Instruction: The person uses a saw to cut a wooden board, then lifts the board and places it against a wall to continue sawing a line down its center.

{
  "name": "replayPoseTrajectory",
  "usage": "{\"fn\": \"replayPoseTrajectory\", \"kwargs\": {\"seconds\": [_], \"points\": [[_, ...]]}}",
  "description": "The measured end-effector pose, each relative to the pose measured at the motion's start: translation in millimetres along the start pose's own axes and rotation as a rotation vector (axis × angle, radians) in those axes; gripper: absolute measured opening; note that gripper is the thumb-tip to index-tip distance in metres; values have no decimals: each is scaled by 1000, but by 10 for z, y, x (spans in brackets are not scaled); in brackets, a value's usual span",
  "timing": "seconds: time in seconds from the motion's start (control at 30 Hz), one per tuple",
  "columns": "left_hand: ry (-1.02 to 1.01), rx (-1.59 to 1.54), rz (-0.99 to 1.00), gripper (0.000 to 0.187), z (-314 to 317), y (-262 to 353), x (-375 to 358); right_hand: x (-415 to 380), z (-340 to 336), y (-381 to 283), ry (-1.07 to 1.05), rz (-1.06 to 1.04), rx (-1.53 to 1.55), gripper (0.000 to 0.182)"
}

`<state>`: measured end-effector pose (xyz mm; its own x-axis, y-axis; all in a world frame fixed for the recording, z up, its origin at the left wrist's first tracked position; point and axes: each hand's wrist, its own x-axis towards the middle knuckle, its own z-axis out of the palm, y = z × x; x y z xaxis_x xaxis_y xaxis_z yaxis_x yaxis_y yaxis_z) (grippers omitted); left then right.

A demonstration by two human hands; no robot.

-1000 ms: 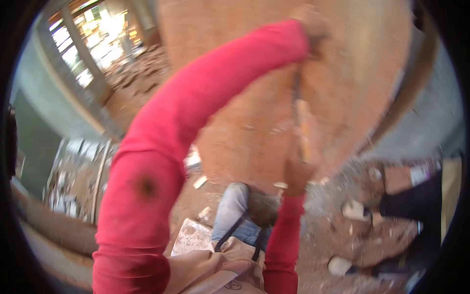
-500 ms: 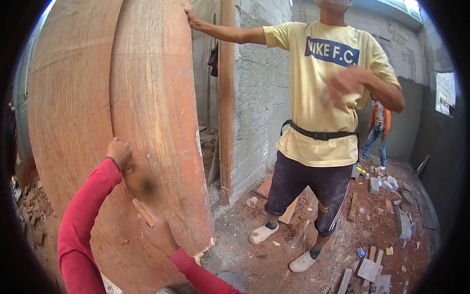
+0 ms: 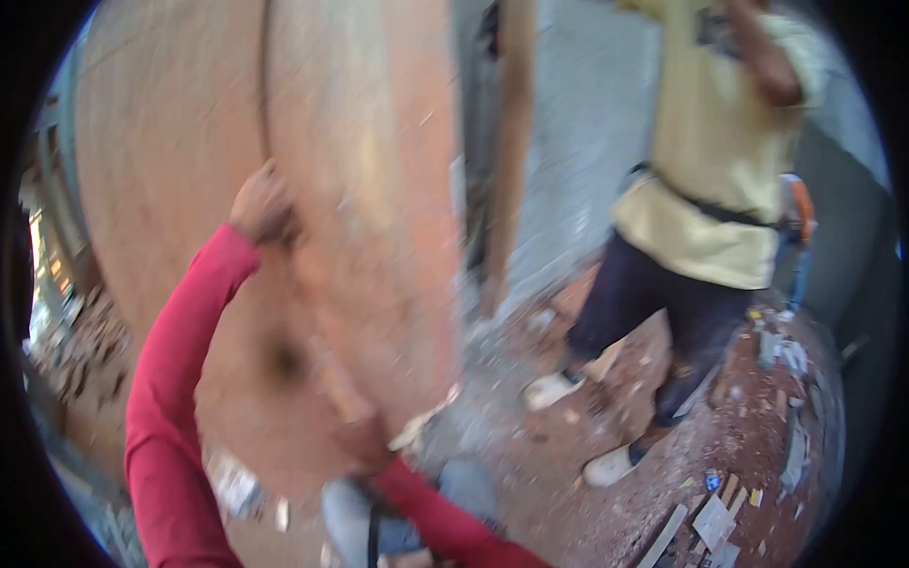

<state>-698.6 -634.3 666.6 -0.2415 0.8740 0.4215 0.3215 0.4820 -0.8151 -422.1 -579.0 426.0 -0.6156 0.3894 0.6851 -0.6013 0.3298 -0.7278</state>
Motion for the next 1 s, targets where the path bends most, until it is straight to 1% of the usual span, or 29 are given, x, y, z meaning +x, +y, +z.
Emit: {"fn": "replayPoseTrajectory", "kwargs": {"seconds": [0.03,0.07,0.1,0.13,0.17,0.23,0.27,0.3,0.33,0.37,0.43,0.47,0.5,0.53,0.6,0.63,0.67,0.7,0.77,0.8,0.83,0.87,0.9,0.93,0.97,1.0], "points": [[-40,-16,-32,13,-154,31,-3,-104,-149,-156,-27,-10,-58,28],[64,-78,-23,19,1,16,6,-175,-286,-362,-52,-114,-320,30],[-105,-120,11,32,-228,-12,14,-312,-373,-485,-32,-10,-283,34],[-142,-136,-18,42,-238,-29,25,-318,-386,-534,-2,56,-258,39],[-140,-145,-48,43,-194,-24,6,-256,-314,-572,-33,78,-220,39],[-130,-141,-68,44,-108,-25,26,-47,-197,-656,-42,131,-244,38],[-151,-119,-68,45,-65,-18,28,144,-120,-750,-53,122,-235,38],[-178,-101,-72,47,-70,125,40,261,-171,-826,-77,55,-236,39],[-195,-106,-81,47,-58,130,34,371,-162,-884,-102,1,-240,40],[-195,-90,-91,45,-49,115,31,406,-179,-889,-107,17,-232,40],[-196,-68,-72,43,-131,96,65,420,-267,-841,-120,238,-132,40],[-267,-40,-33,41,-171,47,58,336,-325,-759,-116,254,-125,40],[-336,-7,5,40,-254,-27,66,202,-367,-611,-64,165,-140,40],[-343,1,14,40,-406,-74,96,79,-387,-519,-14,73,-154,40],[-420,-67,-25,49,-595,-31,77,-178,-329,-509,-44,138,-143,40],[-433,-68,-25,49,-539,9,61,-268,-245,-479,3,56,-180,42],[-380,-30,-7,49,-444,16,73,-303,-171,-446,54,-37,-215,44],[-328,7,10,48,-359,13,71,-238,-109,-411,48,-8,-259,44],[-333,19,-3,48,-309,51,21,147,190,-65,93,-40,-124,44],[-316,38,-5,49,-283,53,48,425,392,196,138,-115,-92,43],[-303,45,0,49,-97,28,73,661,547,366,193,-195,-60,42],[-210,122,28,50,214,-2,74,773,617,346,207,-202,-61,42],[-122,193,50,52,396,-19,84,857,685,302,202,-153,-68,41],[-130,184,48,52,183,-38,76,860,711,275,184,-93,-77,40],[-254,85,23,52,-241,-61,40,771,631,292,161,-125,-65,40],[-370,-10,13,54,-451,-49,41,660,498,303,155,-154,-54,40]]}}
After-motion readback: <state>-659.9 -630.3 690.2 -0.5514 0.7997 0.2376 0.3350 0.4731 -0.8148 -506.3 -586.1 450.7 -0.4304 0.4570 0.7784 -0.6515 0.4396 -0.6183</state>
